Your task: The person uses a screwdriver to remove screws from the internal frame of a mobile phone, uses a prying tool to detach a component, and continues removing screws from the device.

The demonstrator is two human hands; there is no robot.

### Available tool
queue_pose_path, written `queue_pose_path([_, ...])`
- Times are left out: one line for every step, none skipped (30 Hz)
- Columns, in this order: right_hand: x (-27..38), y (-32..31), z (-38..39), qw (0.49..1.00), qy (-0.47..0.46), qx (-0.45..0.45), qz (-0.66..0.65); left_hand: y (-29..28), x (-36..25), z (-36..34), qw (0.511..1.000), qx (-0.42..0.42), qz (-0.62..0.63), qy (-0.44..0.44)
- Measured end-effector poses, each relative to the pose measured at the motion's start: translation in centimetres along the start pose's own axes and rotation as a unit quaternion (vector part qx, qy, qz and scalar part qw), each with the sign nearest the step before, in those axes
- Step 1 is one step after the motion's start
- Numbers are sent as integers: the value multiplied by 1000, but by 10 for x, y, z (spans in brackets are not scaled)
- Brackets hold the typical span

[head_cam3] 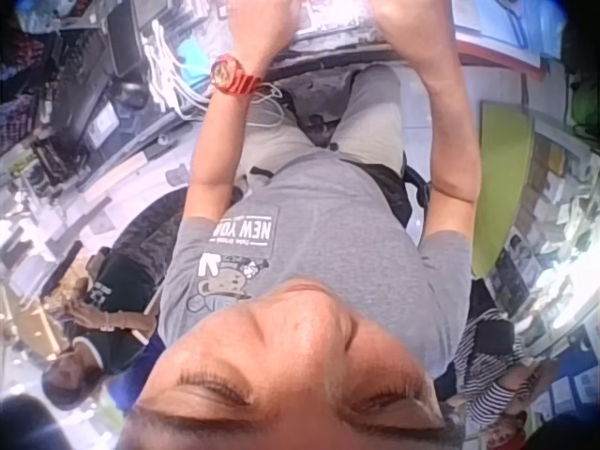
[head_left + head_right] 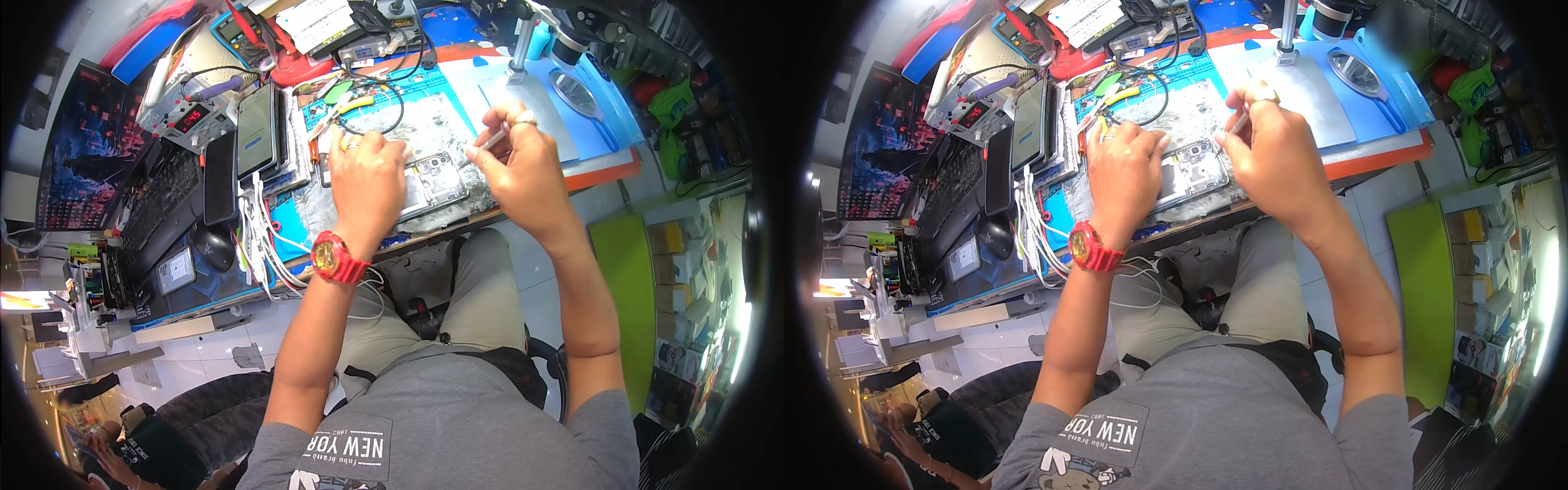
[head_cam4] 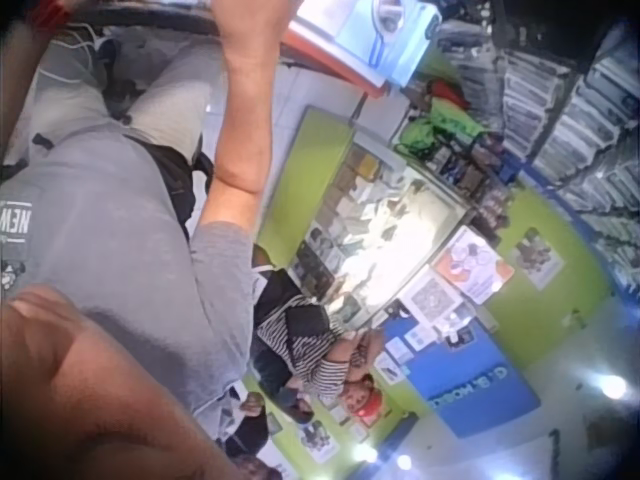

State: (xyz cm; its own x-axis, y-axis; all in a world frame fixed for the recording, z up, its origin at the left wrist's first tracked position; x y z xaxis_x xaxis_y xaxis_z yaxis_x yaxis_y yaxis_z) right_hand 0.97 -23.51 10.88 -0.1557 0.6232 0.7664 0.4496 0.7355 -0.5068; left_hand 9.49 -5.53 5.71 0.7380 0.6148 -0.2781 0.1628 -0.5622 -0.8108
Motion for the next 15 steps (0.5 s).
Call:
queue_pose_path([-7,3,2,1000,11,18,17,1,8,-1,1000,2,-12,-15])
queue_pose_path([-9,4,3,1000,11,17,16,1,12,1,1000,0,-10,-18])
queue_pose_path([-9,5,5,1000,11,16,15,1,12,3,1000,-7,-6,-17])
queue_pose_path([-11,5,6,1000,12,16,14,1,9,6,1000,-13,-2,-15])
queue_pose_path([-11,5,6,1000,11,12,15,0,5,9,1000,-19,2,-14])
queue_pose_path([-12,5,6,1000,10,8,16,-3,0,14,1000,-23,10,-13])
queue_pose_path([-11,5,5,1000,8,4,16,-9,-9,17,999,-27,17,-12])
queue_pose_path([-10,5,5,999,3,13,43,-12,-16,22,999,-30,25,-9])
queue_pose_path([-8,4,5,997,-2,21,70,-11,-21,26,999,-18,35,-15])
queue_pose_path([-6,5,5,995,-8,31,95,-12,-25,31,999,-6,43,-22])
queue_pose_path([-3,6,5,991,-44,28,127,-11,-29,35,998,5,51,-28])
queue_pose_path([0,8,5,984,-80,26,158,-9,-29,39,997,-1,61,-48])
queue_pose_path([2,10,5,975,-117,23,190,-8,-30,40,997,-11,58,-42])
queue_pose_path([0,12,5,969,-150,15,193,-8,-30,41,998,-21,55,-35])
queue_pose_path([-3,15,5,963,-183,7,197,-8,-31,42,998,-31,52,-28])
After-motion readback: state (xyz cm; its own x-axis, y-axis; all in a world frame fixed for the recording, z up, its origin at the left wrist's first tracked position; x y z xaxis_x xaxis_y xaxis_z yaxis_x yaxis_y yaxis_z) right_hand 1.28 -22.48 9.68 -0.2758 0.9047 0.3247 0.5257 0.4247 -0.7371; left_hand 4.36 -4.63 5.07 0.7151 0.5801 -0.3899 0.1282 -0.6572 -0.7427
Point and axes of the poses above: each hand's wrist, its own z-axis away from the middle knuckle, its own y-axis out of the palm, x = y × z, the point moved 5 cm from there along -z, towards the middle knuckle, and after that the axes turned 6 degrees about z, right-handed, at the moved point
